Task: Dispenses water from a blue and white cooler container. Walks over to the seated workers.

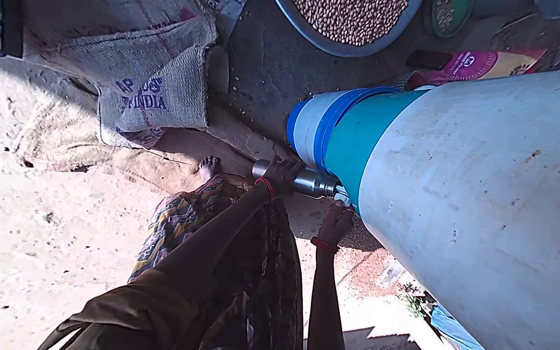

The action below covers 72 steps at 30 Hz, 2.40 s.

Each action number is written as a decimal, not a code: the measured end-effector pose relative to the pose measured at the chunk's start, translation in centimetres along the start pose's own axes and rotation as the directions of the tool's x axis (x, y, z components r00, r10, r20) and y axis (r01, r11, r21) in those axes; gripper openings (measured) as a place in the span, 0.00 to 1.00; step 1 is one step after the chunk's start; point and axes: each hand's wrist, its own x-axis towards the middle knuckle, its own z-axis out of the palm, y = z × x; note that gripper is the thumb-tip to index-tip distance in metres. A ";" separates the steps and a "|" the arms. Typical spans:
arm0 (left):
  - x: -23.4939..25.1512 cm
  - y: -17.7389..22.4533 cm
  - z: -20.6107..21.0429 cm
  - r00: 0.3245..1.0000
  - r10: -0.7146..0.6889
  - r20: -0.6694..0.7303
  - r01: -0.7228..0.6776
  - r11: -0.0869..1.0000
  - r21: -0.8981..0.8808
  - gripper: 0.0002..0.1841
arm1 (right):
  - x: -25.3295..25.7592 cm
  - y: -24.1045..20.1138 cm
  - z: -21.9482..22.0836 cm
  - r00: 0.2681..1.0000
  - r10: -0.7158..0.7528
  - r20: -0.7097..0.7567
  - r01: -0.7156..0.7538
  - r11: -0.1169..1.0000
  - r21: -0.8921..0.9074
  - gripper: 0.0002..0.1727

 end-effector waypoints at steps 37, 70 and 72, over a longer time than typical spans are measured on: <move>4.6 -4.7 5.5 0.902 0.237 -0.362 -0.254 0.967 0.001 0.44 | 0.1 1.3 0.6 0.999 -0.051 -0.014 0.051 0.998 0.037 0.22; 4.8 -4.6 5.3 0.916 0.205 -0.345 -0.226 0.974 -0.021 0.42 | 0.0 1.1 0.3 0.998 -0.060 -0.020 0.060 0.998 -0.004 0.22; 4.9 -4.6 5.3 0.921 0.197 -0.335 -0.216 0.976 -0.021 0.42 | 0.0 1.2 -0.1 0.998 -0.066 -0.012 0.066 0.997 -0.026 0.22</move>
